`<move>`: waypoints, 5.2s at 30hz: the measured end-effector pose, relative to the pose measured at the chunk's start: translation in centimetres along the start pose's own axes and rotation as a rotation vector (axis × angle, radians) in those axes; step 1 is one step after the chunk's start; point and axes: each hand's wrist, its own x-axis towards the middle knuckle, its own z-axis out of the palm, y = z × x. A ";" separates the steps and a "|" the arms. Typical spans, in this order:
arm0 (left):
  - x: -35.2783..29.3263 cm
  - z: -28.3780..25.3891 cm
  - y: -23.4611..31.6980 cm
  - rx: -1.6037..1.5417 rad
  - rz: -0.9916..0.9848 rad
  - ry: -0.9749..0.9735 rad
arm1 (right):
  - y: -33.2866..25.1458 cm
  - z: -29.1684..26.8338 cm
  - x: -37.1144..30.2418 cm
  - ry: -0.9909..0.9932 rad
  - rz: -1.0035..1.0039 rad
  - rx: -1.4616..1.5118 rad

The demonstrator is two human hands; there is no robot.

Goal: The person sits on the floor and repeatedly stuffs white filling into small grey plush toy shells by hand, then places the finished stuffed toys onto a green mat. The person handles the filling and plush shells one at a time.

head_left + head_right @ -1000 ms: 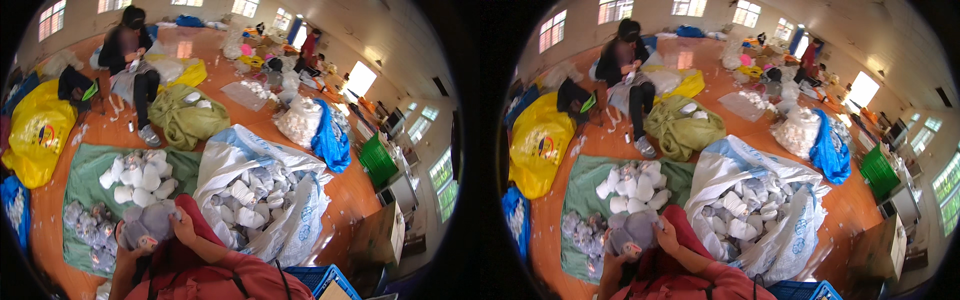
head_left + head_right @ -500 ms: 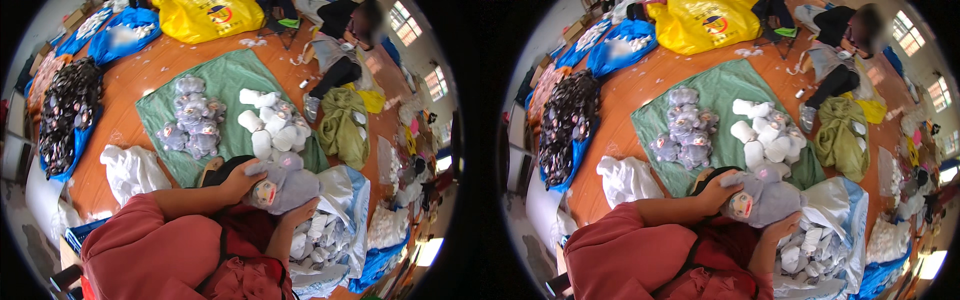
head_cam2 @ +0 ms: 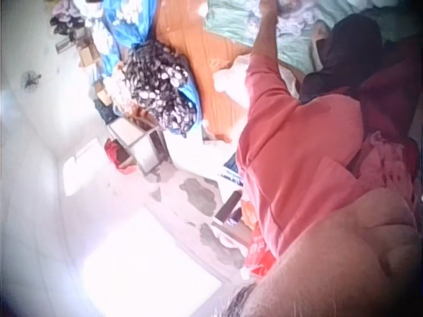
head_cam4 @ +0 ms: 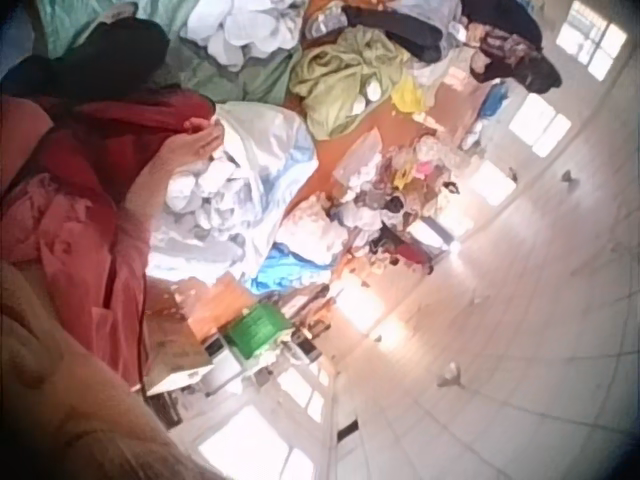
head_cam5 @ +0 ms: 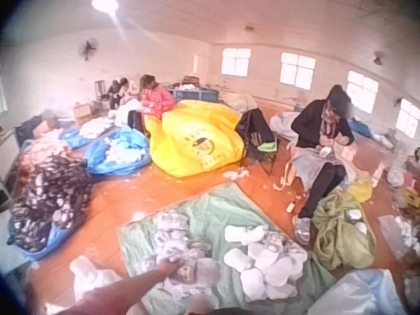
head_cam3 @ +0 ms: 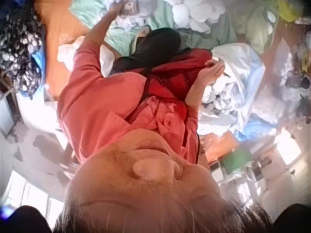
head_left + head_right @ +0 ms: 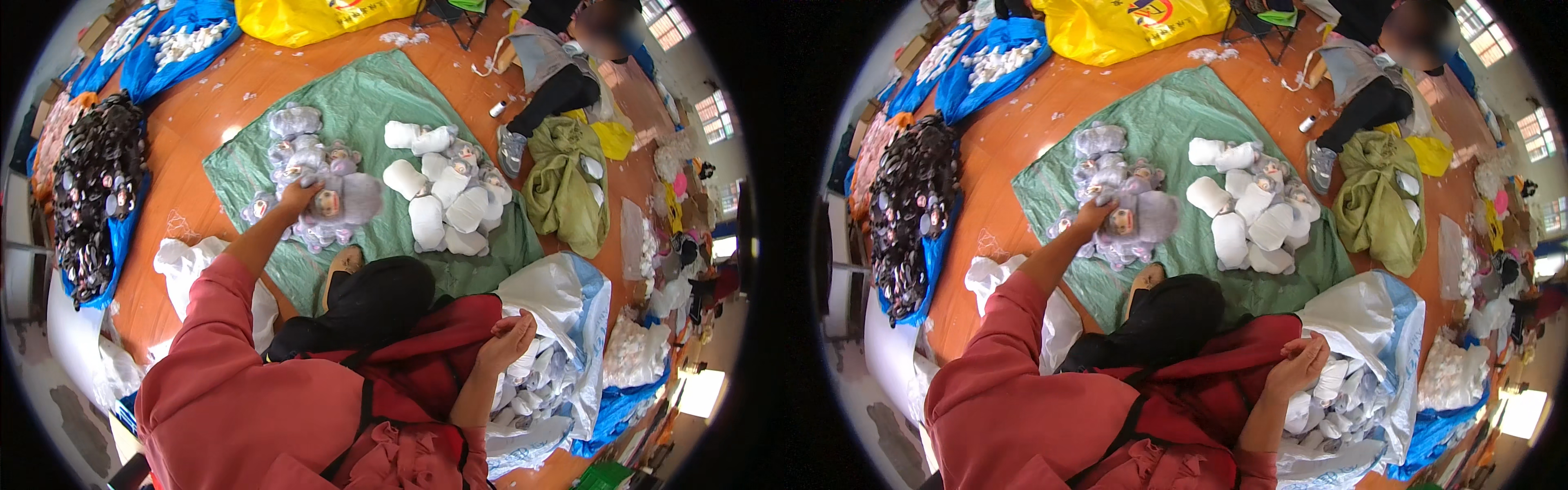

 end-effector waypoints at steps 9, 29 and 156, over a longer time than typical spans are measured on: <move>-4.1 5.5 -0.7 1.380 0.301 -0.367 | 0.7 0.4 0.6 -0.013 0.033 -0.015; -3.4 11.0 -3.0 1.311 0.530 -0.215 | 0.6 -0.2 1.3 -0.046 0.054 0.035; -36.4 8.7 18.0 0.779 1.531 -0.829 | 4.4 -1.1 -10.0 -0.699 0.829 0.716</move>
